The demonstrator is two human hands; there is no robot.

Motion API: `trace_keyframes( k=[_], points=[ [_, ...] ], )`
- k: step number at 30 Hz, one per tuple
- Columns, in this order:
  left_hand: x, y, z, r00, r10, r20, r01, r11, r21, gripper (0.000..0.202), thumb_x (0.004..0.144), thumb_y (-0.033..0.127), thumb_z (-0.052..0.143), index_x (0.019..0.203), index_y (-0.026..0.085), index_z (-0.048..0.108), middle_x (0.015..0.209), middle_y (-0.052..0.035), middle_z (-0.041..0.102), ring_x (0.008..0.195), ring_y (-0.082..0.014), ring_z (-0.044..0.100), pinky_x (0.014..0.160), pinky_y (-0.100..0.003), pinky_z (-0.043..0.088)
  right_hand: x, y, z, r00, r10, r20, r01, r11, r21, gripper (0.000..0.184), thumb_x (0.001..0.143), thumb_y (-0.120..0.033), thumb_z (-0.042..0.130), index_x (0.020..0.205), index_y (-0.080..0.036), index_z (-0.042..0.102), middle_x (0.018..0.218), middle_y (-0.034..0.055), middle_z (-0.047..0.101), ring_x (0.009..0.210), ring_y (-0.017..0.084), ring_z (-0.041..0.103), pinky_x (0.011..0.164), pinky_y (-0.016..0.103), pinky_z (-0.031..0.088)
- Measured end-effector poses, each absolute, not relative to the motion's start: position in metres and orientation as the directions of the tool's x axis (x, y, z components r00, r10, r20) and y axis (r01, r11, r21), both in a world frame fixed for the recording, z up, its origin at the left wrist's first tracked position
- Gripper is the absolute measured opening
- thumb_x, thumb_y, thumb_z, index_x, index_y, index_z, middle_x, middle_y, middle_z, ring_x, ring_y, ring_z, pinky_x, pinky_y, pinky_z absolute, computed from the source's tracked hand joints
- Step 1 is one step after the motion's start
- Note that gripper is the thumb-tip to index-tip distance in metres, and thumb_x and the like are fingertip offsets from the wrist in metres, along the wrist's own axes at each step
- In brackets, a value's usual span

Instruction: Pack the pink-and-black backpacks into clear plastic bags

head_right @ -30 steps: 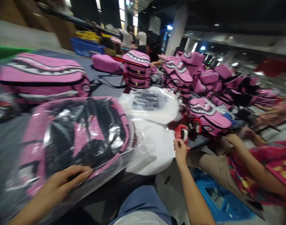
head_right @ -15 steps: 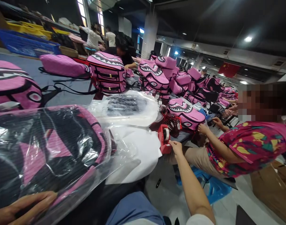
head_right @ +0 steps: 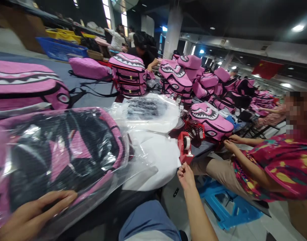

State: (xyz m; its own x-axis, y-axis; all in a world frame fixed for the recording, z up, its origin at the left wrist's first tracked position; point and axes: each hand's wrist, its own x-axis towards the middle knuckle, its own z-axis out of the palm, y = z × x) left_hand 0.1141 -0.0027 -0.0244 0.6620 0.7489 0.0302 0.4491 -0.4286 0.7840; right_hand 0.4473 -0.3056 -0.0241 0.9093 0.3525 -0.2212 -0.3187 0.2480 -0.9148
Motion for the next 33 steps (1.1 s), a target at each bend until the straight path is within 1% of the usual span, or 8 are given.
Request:
trace_keyframes(
  k=[3, 6, 9, 13, 17, 20, 26, 33],
  points=[
    [0.120, -0.022, 0.013, 0.700, 0.712, -0.055, 0.422, -0.349, 0.837, 0.050, 0.073, 0.073, 0.056, 0.072, 0.027, 0.076, 0.079, -0.0058, 0.076, 0.079, -0.0285, 0.070, 0.079, -0.039, 0.059, 0.407, -0.265, -0.003, 0.624, 0.753, -0.210, -0.490, 0.168, -0.856, 0.045, 0.078, -0.049, 0.081, 0.074, -0.022, 0.045, 0.056, -0.0111, 0.031, 0.048, 0.007, 0.027, 0.042, 0.015, 0.024],
    [0.127, -0.030, 0.028, 0.710, 0.702, -0.059, 0.409, -0.341, 0.846, 0.042, 0.078, 0.060, 0.054, 0.068, 0.022, 0.071, 0.074, -0.0057, 0.071, 0.076, -0.0246, 0.065, 0.076, -0.036, 0.053, 0.381, -0.221, 0.036, 0.232, 0.972, -0.048, -0.320, 0.029, -0.947, 0.045, 0.086, -0.057, 0.073, 0.076, -0.021, 0.047, 0.055, -0.0104, 0.035, 0.049, 0.007, 0.024, 0.046, 0.018, 0.024],
    [0.129, -0.029, 0.026, 0.699, 0.713, -0.056, 0.400, -0.326, 0.857, 0.036, 0.078, 0.052, 0.054, 0.068, 0.021, 0.070, 0.074, -0.0045, 0.070, 0.078, -0.0233, 0.062, 0.077, -0.034, 0.050, 0.374, -0.162, 0.079, -0.146, 0.988, 0.055, 0.175, 0.080, -0.981, 0.042, 0.087, -0.052, 0.073, 0.074, -0.019, 0.050, 0.061, -0.0077, 0.041, 0.054, 0.007, 0.031, 0.052, 0.021, 0.026],
    [0.130, -0.028, 0.019, 0.673, 0.737, -0.068, 0.394, -0.280, 0.875, 0.033, 0.077, 0.049, 0.054, 0.070, 0.021, 0.070, 0.075, -0.0042, 0.068, 0.078, -0.0229, 0.061, 0.074, -0.033, 0.046, 0.353, -0.081, 0.117, -0.583, 0.799, -0.146, 0.673, 0.374, -0.637, 0.025, 0.092, -0.036, 0.068, 0.077, -0.019, 0.057, 0.062, -0.0076, 0.046, 0.057, 0.008, 0.037, 0.056, 0.022, 0.025],
    [0.131, -0.027, 0.017, 0.687, 0.724, -0.067, 0.372, -0.271, 0.888, 0.032, 0.077, 0.048, 0.053, 0.069, 0.020, 0.068, 0.070, -0.0030, 0.065, 0.073, -0.0208, 0.057, 0.067, -0.030, 0.043, 0.320, -0.035, 0.121, -0.486, 0.706, -0.514, 0.852, 0.515, -0.098, 0.016, 0.090, -0.035, 0.072, 0.084, -0.022, 0.065, 0.069, -0.0042, 0.060, 0.059, 0.011, 0.050, 0.056, 0.023, 0.027],
    [0.130, -0.026, 0.016, 0.697, 0.714, -0.069, 0.360, -0.265, 0.895, 0.033, 0.079, 0.049, 0.053, 0.069, 0.020, 0.067, 0.068, -0.0023, 0.063, 0.071, -0.0196, 0.055, 0.065, -0.030, 0.041, 0.316, -0.028, 0.121, -0.357, 0.818, -0.450, 0.882, 0.454, 0.125, 0.039, 0.080, -0.042, 0.082, 0.108, -0.020, 0.067, 0.077, 0.0017, 0.070, 0.065, 0.017, 0.061, 0.056, 0.024, 0.034],
    [0.129, -0.024, 0.017, 0.717, 0.696, -0.052, 0.349, -0.294, 0.890, 0.031, 0.083, 0.044, 0.055, 0.066, 0.021, 0.066, 0.067, -0.0013, 0.063, 0.074, -0.0197, 0.056, 0.070, -0.030, 0.041, 0.351, -0.083, 0.101, -0.365, 0.929, -0.058, 0.921, 0.369, 0.122, 0.026, 0.095, -0.035, 0.069, 0.115, -0.020, 0.069, 0.113, 0.0118, 0.074, 0.104, 0.025, 0.068, 0.084, 0.032, 0.052],
    [0.118, -0.040, 0.027, 0.712, 0.697, 0.080, 0.394, -0.492, 0.776, 0.022, 0.093, 0.037, 0.056, 0.089, 0.022, 0.072, 0.083, -0.0021, 0.071, 0.086, -0.0219, 0.062, 0.091, -0.037, 0.042, 0.371, -0.134, 0.022, -0.666, 0.737, 0.115, 0.744, 0.647, 0.168, 0.082, 0.085, -0.057, 0.075, 0.156, -0.043, 0.036, 0.167, 0.0139, 0.027, 0.152, 0.034, 0.028, 0.120, 0.057, 0.026]
  ],
)
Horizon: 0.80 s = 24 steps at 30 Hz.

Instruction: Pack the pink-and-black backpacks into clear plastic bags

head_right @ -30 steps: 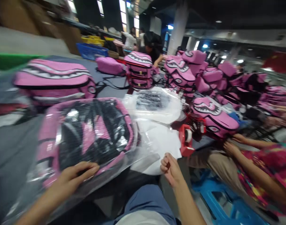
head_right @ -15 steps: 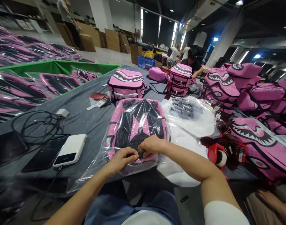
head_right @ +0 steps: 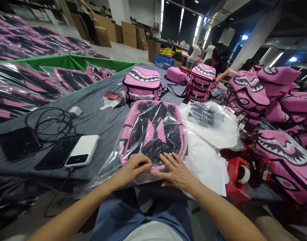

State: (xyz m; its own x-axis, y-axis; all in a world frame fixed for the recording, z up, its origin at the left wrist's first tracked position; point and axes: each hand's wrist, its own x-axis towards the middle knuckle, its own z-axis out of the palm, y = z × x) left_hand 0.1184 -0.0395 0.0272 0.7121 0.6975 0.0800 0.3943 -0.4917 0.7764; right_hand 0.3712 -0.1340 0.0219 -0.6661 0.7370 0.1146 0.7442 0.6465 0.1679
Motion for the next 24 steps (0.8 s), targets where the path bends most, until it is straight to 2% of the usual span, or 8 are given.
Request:
trace_keyframes(
  k=[3, 5, 8, 10, 13, 17, 21, 24],
  points=[
    [0.085, -0.049, 0.026, 0.690, 0.685, 0.234, 0.434, -0.650, 0.624, 0.025, 0.094, 0.037, 0.061, 0.114, 0.026, 0.068, 0.098, -0.0034, 0.072, 0.100, -0.0240, 0.061, 0.113, -0.049, 0.028, 0.374, -0.130, 0.013, -0.675, 0.729, 0.118, 0.738, 0.659, 0.145, 0.086, 0.081, -0.053, 0.081, 0.153, -0.053, 0.034, 0.169, 0.0102, 0.024, 0.154, 0.037, 0.024, 0.119, 0.062, 0.026],
    [0.058, -0.050, 0.022, 0.655, 0.718, 0.236, 0.508, -0.649, 0.566, 0.021, 0.093, 0.037, 0.063, 0.110, 0.026, 0.069, 0.095, -0.0029, 0.071, 0.099, -0.0239, 0.061, 0.115, -0.053, 0.022, 0.374, -0.126, 0.011, -0.673, 0.726, 0.144, 0.740, 0.663, 0.116, 0.084, 0.081, -0.048, 0.083, 0.151, -0.055, 0.037, 0.169, 0.0086, 0.025, 0.153, 0.037, 0.025, 0.118, 0.063, 0.028],
    [0.028, -0.044, 0.013, 0.576, 0.808, 0.124, 0.602, -0.522, 0.604, 0.018, 0.093, 0.041, 0.062, 0.091, 0.026, 0.071, 0.089, -0.0011, 0.071, 0.094, -0.0228, 0.061, 0.111, -0.052, 0.026, 0.370, -0.123, 0.013, -0.652, 0.731, 0.200, 0.751, 0.659, 0.040, 0.074, 0.084, -0.040, 0.081, 0.148, -0.052, 0.045, 0.168, 0.0096, 0.026, 0.152, 0.037, 0.028, 0.116, 0.067, 0.031],
    [0.021, -0.036, 0.008, 0.524, 0.849, 0.070, 0.627, -0.440, 0.643, 0.021, 0.091, 0.044, 0.063, 0.085, 0.026, 0.072, 0.089, -0.0007, 0.072, 0.094, -0.0226, 0.061, 0.109, -0.050, 0.028, 0.367, -0.123, 0.022, -0.637, 0.736, 0.230, 0.745, 0.664, -0.062, 0.060, 0.088, -0.036, 0.078, 0.142, -0.049, 0.056, 0.166, 0.0106, 0.031, 0.151, 0.038, 0.030, 0.115, 0.069, 0.031],
    [0.026, -0.026, 0.004, 0.493, 0.870, 0.020, 0.614, -0.365, 0.700, 0.023, 0.086, 0.045, 0.066, 0.082, 0.025, 0.073, 0.087, -0.0012, 0.073, 0.090, -0.0224, 0.063, 0.103, -0.044, 0.034, 0.374, -0.133, 0.052, -0.535, 0.793, 0.293, 0.712, 0.609, -0.348, 0.032, 0.096, -0.034, 0.066, 0.127, -0.034, 0.072, 0.161, 0.0136, 0.041, 0.147, 0.036, 0.040, 0.114, 0.061, 0.039],
    [0.037, -0.022, 0.005, 0.499, 0.866, -0.017, 0.601, -0.332, 0.727, 0.025, 0.083, 0.047, 0.068, 0.078, 0.024, 0.075, 0.085, -0.0026, 0.073, 0.086, -0.0228, 0.063, 0.095, -0.040, 0.038, 0.420, -0.183, 0.089, 0.067, 0.904, 0.423, 0.781, 0.216, -0.586, 0.030, 0.097, -0.039, 0.054, 0.108, -0.024, 0.078, 0.135, 0.0158, 0.066, 0.124, 0.030, 0.064, 0.105, 0.047, 0.052],
    [0.039, -0.024, 0.006, 0.492, 0.867, 0.080, 0.614, -0.411, 0.674, 0.024, 0.085, 0.047, 0.067, 0.079, 0.026, 0.076, 0.095, -0.0045, 0.073, 0.103, -0.0276, 0.059, 0.102, -0.047, 0.035, 0.495, -0.260, 0.087, 0.685, 0.643, 0.344, 0.703, -0.458, -0.544, 0.038, 0.074, -0.058, 0.060, 0.088, -0.026, 0.075, 0.094, 0.0141, 0.076, 0.087, 0.034, 0.072, 0.085, 0.051, 0.057],
    [0.038, -0.020, 0.005, 0.494, 0.865, 0.089, 0.578, -0.403, 0.709, 0.023, 0.084, 0.046, 0.067, 0.075, 0.026, 0.075, 0.113, -0.0057, 0.071, 0.120, -0.0315, 0.052, 0.104, -0.050, 0.035, 0.539, -0.306, 0.071, 0.848, 0.431, 0.309, 0.525, -0.762, -0.378, 0.032, 0.065, -0.058, 0.056, 0.071, -0.029, 0.070, 0.078, 0.0178, 0.072, 0.062, 0.035, 0.065, 0.058, 0.050, 0.052]
  ],
)
